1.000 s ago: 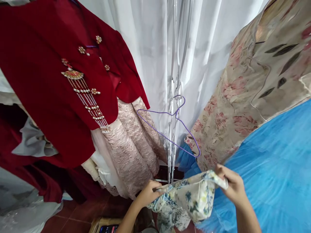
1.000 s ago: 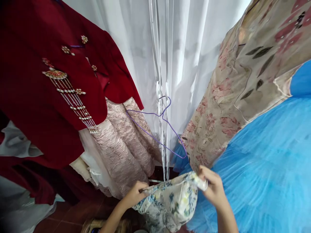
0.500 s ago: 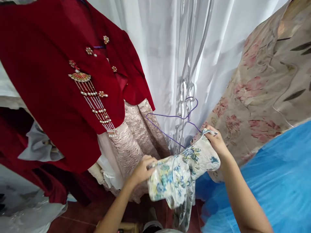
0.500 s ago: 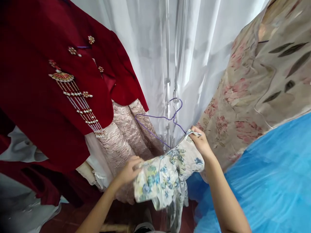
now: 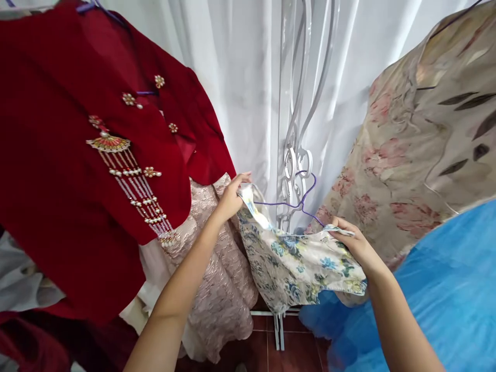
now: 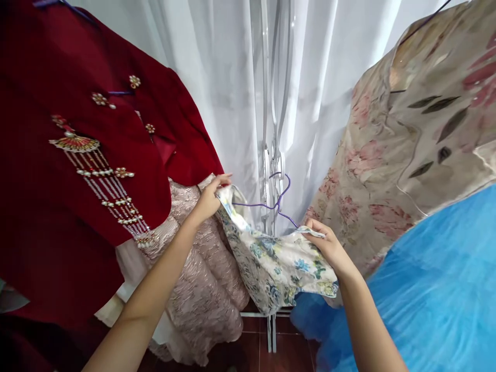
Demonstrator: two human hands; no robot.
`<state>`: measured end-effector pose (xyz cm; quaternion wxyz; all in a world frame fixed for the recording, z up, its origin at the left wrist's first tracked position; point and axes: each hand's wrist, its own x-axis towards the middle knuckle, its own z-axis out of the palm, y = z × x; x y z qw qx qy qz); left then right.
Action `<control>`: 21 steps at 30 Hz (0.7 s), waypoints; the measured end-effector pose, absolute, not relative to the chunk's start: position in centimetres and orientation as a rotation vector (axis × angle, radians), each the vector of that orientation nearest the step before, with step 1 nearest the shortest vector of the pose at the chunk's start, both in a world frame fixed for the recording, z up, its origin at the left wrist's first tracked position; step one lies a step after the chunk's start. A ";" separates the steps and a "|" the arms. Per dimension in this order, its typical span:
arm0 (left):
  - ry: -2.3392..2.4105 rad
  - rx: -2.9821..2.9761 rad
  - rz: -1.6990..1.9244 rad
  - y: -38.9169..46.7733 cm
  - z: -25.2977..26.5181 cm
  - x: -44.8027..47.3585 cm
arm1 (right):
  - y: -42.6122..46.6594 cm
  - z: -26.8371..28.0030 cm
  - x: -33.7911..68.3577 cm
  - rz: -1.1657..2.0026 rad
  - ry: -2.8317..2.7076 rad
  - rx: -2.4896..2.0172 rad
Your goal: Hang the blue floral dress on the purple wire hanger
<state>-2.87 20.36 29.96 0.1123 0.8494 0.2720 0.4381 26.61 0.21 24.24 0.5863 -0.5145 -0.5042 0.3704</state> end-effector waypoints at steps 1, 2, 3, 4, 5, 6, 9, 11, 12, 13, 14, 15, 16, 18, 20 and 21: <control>0.694 2.532 1.205 19.8 30.0 -2.6 | -0.2 23.9 26.8 0.837 -1.145 -1.207; 0.646 2.559 1.136 19.2 29.7 -2.5 | -0.7 23.5 27.0 0.798 -1.116 -1.212; 0.652 2.564 1.090 18.6 29.2 -2.5 | -1.3 22.9 27.3 0.755 -1.092 -1.216; 0.703 2.541 1.071 18.3 28.5 -2.7 | -2.0 22.3 27.6 0.725 -1.078 -1.218; 0.773 2.500 1.064 18.0 27.7 -2.8 | -2.7 21.6 27.9 0.723 -1.079 -1.219; 0.839 2.460 1.055 17.9 26.8 -2.9 | -3.3 20.9 28.2 0.755 -1.091 -1.219; 0.943 2.449 1.059 17.6 25.4 -2.6 | -4.7 19.8 28.6 0.921 -1.122 -1.227; 0.954 2.520 1.140 16.7 25.9 -1.7 | -5.2 20.1 29.1 0.950 -1.065 -1.227; 0.956 2.560 1.184 16.0 26.5 -1.0 | -5.5 20.4 29.5 0.942 -1.019 -1.219; 0.952 2.602 1.210 15.2 27.3 -0.3 | -5.8 20.8 30.2 0.933 -0.975 -1.205; 0.937 2.641 1.219 14.2 28.1 0.4 | -6.3 21.1 31.0 0.928 -0.939 -1.189; 0.910 2.675 1.216 13.3 28.8 1.1 | -7.1 21.2 32.0 0.935 -0.916 -1.172; 0.864 2.707 1.198 12.3 29.2 1.8 | -8.1 21.1 33.0 0.951 -0.906 -1.157; 0.729 2.759 1.135 10.4 28.7 3.2 | -10.6 19.9 34.6 0.984 -0.899 -1.155; 0.589 2.777 1.079 8.9 26.2 4.5 | -13.4 17.7 34.8 1.003 -0.908 -1.194; 0.560 2.751 1.097 8.3 24.4 5.2 | -14.6 16.5 34.0 0.998 -0.920 -1.229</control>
